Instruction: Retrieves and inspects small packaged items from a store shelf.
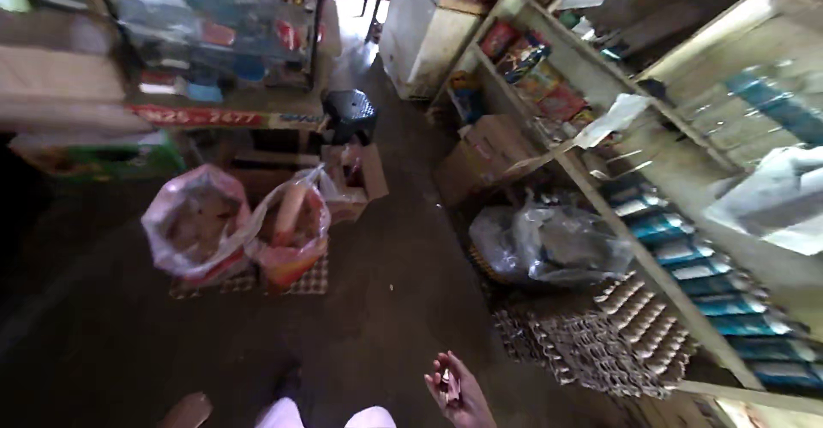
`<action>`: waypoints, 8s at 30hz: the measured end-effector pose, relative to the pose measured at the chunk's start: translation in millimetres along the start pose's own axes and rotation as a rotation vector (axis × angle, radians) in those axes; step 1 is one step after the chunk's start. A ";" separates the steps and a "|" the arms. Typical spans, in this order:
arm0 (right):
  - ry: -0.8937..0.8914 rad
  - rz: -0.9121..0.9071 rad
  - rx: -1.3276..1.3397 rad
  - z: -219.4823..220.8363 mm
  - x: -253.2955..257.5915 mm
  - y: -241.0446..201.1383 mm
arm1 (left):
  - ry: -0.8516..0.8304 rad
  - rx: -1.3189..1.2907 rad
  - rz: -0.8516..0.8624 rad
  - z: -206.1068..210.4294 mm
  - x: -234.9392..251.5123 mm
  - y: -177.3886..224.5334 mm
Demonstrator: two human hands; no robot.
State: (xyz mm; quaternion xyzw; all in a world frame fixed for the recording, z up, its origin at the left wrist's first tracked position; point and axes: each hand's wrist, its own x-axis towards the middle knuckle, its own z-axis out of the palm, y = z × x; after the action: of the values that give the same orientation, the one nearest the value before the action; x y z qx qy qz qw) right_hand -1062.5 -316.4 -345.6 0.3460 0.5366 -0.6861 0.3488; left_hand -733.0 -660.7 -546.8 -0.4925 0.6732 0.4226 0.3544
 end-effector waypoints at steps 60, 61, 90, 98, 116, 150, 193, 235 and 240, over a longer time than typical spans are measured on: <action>-0.366 -1.117 -1.266 704.2 745.3 -1036.8 | -0.524 -1.259 0.740 -484.0 316.2 1523.1; -0.362 -1.084 -1.240 713.4 757.4 -1042.7 | -0.546 -1.230 0.737 -493.0 329.3 1532.3; 0.246 -0.456 -0.274 664.7 786.4 -1161.9 | -0.424 -0.581 0.999 -616.9 412.7 2110.2; 0.504 -0.844 -0.192 591.7 690.5 -1174.0 | -0.090 0.016 1.149 -584.4 422.8 2136.1; 1.307 -1.340 -0.780 473.8 594.3 -1335.8 | 0.132 1.293 1.239 -574.4 280.7 2022.0; 1.186 -1.612 -0.806 442.8 616.7 -1347.7 | 0.226 1.247 1.921 -252.6 45.3 2105.0; 1.291 -1.653 -0.786 439.4 633.0 -1354.4 | 0.460 1.298 1.952 -239.7 54.6 2118.0; 1.294 -1.693 -0.723 439.6 640.6 -1356.8 | 0.439 1.328 1.979 -243.6 57.3 2128.8; 1.293 -1.702 -0.726 438.0 640.8 -1356.0 | 0.458 1.278 1.907 -241.6 46.3 2121.8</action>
State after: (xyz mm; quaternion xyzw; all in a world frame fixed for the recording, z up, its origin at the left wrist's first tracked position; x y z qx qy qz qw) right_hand -2590.4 -568.2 -137.7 0.0362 0.8454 -0.1960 -0.4956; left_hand -2802.6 -564.8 -27.0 0.4153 0.9082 0.0034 -0.0528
